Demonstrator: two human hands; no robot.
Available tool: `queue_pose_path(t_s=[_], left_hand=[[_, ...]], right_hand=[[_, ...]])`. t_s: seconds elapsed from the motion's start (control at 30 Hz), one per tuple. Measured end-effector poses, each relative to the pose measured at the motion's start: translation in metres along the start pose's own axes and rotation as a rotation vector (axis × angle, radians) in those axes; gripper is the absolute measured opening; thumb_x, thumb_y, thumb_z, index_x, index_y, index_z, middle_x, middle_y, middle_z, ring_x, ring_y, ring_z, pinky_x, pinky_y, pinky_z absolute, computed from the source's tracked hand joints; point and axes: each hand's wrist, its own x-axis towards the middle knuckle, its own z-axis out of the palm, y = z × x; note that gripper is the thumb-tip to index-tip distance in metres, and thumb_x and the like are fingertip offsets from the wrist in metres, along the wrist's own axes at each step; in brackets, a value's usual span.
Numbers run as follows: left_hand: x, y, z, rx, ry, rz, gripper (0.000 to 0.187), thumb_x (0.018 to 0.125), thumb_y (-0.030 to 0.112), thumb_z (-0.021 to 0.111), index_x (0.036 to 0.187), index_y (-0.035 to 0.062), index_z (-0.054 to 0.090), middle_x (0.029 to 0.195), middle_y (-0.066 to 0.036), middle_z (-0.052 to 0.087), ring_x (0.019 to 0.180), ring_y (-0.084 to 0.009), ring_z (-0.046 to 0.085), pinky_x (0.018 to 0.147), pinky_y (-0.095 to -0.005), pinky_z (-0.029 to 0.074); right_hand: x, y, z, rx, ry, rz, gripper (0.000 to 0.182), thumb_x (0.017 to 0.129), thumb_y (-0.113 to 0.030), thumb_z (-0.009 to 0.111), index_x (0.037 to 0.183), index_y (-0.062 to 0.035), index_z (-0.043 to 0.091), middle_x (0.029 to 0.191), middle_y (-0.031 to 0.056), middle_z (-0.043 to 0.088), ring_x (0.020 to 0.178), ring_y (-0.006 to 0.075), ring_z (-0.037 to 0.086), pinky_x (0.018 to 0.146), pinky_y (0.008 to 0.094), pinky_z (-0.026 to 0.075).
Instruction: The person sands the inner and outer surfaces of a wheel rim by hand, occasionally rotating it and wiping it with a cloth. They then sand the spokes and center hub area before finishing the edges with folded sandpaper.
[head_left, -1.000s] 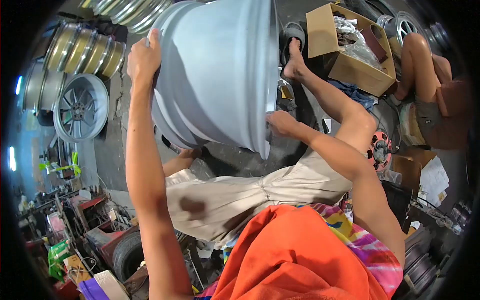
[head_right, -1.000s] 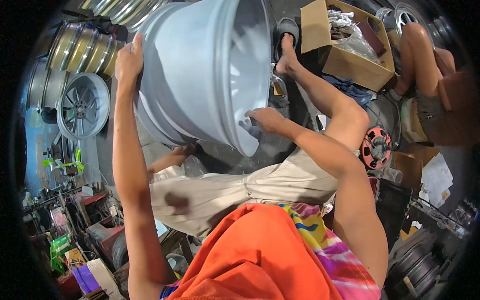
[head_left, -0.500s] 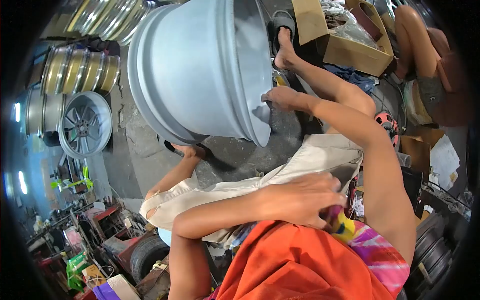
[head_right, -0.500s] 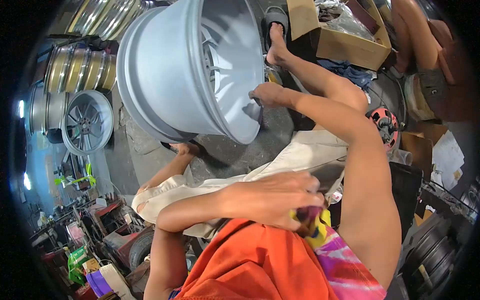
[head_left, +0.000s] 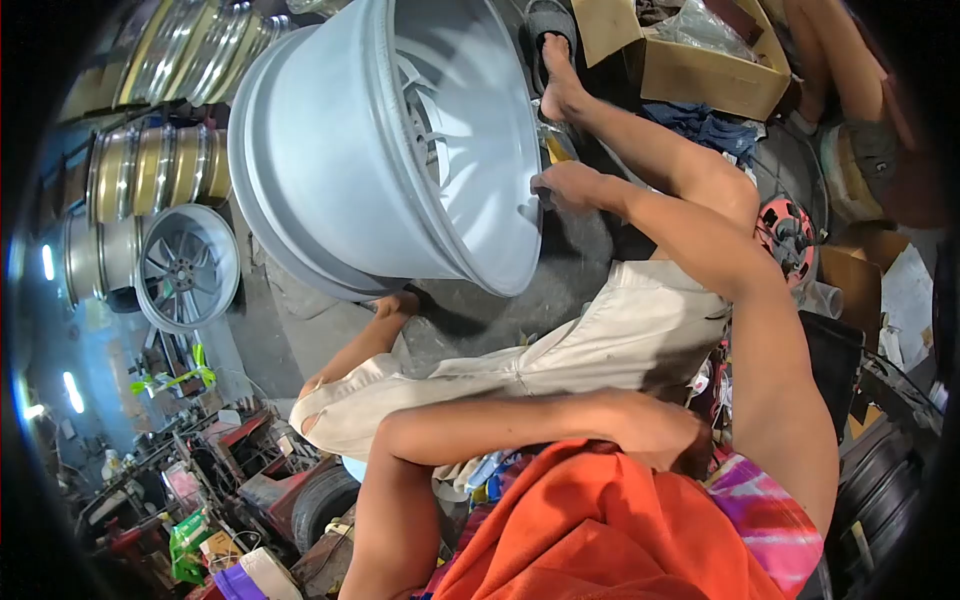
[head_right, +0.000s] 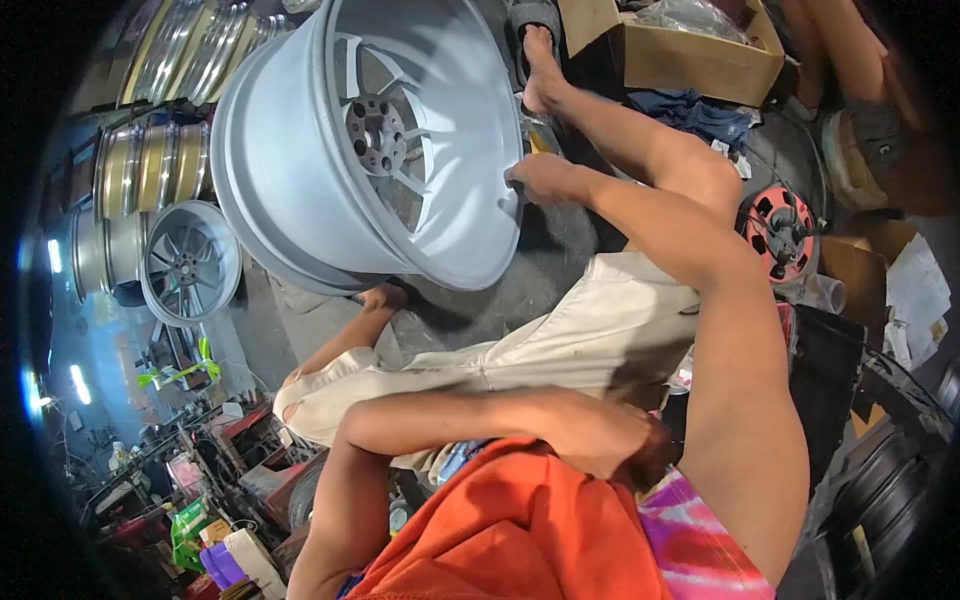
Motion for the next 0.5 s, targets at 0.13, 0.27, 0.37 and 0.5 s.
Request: queue_pose_path(t_s=[0.13, 0.27, 0.37, 0.5], left_hand=[[-0.024, 0.068, -0.055, 0.140, -0.304, -0.289, 0.033, 0.077, 0.021, 0.069, 0.088, -0.0098, 0.070, 0.087, -0.029, 0.069, 0.092, -0.0415, 0.067, 0.079, -0.0496, 0.051], [-0.036, 0.054, -0.045, 0.262, -0.184, -0.204, 0.028, 0.080, 0.022, 0.067, 0.086, -0.0047, 0.071, 0.084, -0.024, 0.069, 0.084, -0.0414, 0.067, 0.075, -0.0483, 0.052], [-0.014, 0.047, -0.035, 0.278, -0.106, -0.285, 0.027, 0.076, 0.018, 0.068, 0.076, -0.0081, 0.064, 0.075, -0.026, 0.063, 0.079, -0.0425, 0.063, 0.071, -0.0496, 0.048], [0.002, 0.022, -0.012, -0.193, 0.234, 0.119, 0.028, 0.077, 0.021, 0.067, 0.072, -0.0052, 0.060, 0.072, -0.024, 0.060, 0.067, -0.0429, 0.058, 0.061, -0.0494, 0.045]], right_hand=[[0.004, 0.015, 0.005, -0.024, 0.004, 0.043, 0.037, 0.079, -0.002, 0.058, 0.115, -0.0022, 0.064, 0.100, 0.0250, 0.070, 0.097, 0.0418, 0.067, 0.087, 0.0480, 0.051], [0.006, 0.017, 0.011, -0.034, 0.012, -0.002, 0.035, 0.078, -0.002, 0.056, 0.113, -0.0027, 0.065, 0.095, 0.0249, 0.069, 0.094, 0.0420, 0.068, 0.084, 0.0491, 0.052], [0.008, 0.014, 0.014, -0.001, 0.012, -0.009, 0.034, 0.080, -0.002, 0.056, 0.113, -0.0037, 0.066, 0.095, 0.0248, 0.070, 0.093, 0.0415, 0.069, 0.083, 0.0487, 0.053], [0.004, 0.000, 0.007, 0.069, 0.105, 0.050, 0.034, 0.082, -0.003, 0.056, 0.114, -0.0066, 0.066, 0.091, 0.0244, 0.070, 0.090, 0.0410, 0.070, 0.082, 0.0482, 0.054]])
